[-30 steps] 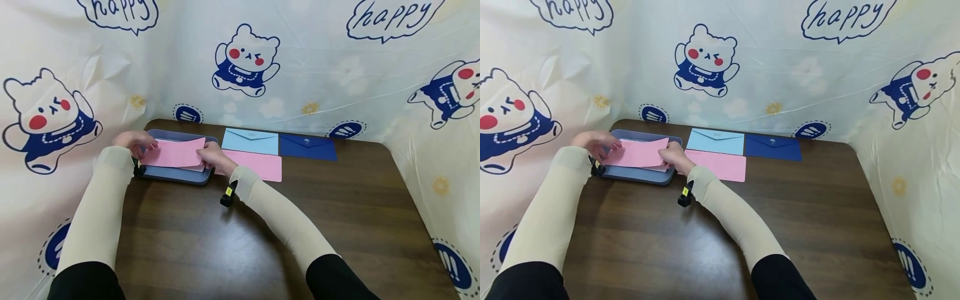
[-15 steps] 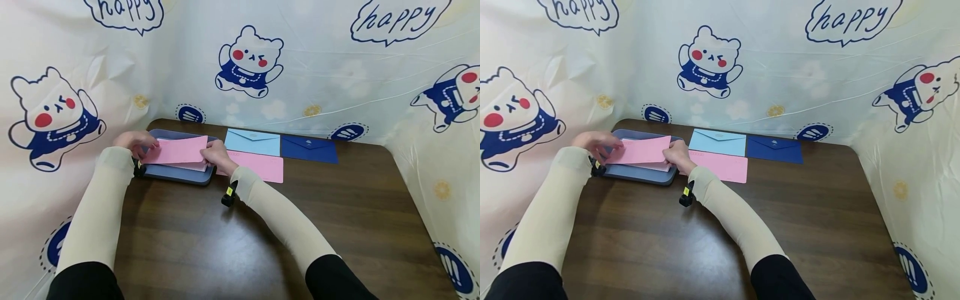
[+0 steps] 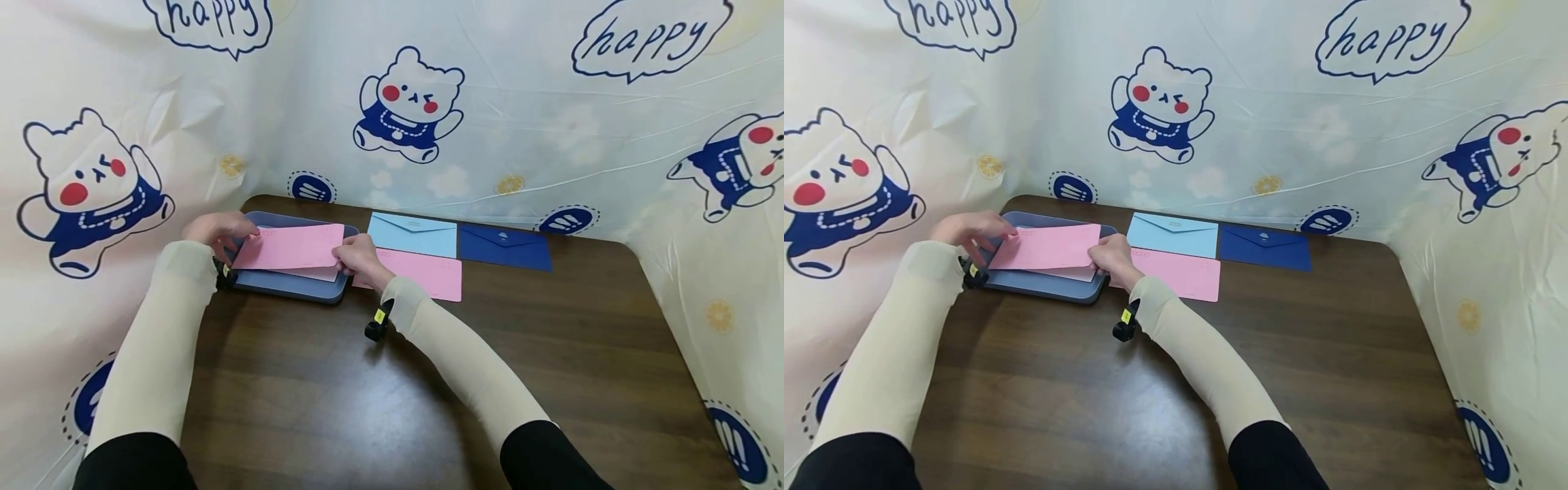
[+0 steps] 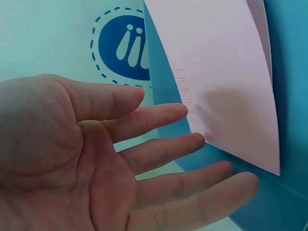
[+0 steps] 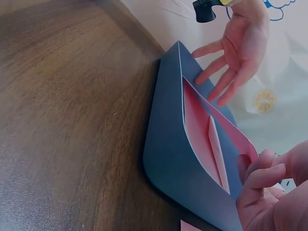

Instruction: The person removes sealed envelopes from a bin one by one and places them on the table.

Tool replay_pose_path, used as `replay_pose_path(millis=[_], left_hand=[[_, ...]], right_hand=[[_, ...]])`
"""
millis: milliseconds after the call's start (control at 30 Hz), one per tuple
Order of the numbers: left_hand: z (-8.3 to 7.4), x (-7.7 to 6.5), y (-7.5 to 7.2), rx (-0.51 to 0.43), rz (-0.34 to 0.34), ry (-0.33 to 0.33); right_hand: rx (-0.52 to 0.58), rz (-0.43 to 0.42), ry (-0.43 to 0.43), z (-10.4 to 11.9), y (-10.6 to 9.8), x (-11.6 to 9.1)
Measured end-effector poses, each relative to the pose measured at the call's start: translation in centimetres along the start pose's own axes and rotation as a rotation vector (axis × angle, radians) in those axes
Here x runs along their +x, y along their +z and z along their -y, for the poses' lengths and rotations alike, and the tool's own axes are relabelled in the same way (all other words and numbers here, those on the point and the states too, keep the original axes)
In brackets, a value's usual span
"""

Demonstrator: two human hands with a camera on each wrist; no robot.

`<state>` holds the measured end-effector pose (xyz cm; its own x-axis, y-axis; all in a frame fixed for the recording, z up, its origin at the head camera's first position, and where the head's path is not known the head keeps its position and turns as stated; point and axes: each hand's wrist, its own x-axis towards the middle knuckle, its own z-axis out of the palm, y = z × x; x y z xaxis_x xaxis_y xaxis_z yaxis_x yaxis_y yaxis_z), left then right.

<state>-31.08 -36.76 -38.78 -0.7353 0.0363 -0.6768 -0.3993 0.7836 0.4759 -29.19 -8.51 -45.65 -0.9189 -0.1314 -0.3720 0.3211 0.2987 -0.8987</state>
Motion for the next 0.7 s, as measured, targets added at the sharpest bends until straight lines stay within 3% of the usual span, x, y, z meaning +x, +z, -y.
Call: replay_pose_path(millis=[333,700], left_hand=[[-0.3,-1.6,0.4,0.024,-0.031,0.141],[0.1,-2.3,1.6,0.051,-0.048,0.144]], right_hand=[[0.035,0.002,0.001,0.1,-0.4,-0.6],[0.007,-0.015,-0.007,-0.2,-0.7,-1.0]])
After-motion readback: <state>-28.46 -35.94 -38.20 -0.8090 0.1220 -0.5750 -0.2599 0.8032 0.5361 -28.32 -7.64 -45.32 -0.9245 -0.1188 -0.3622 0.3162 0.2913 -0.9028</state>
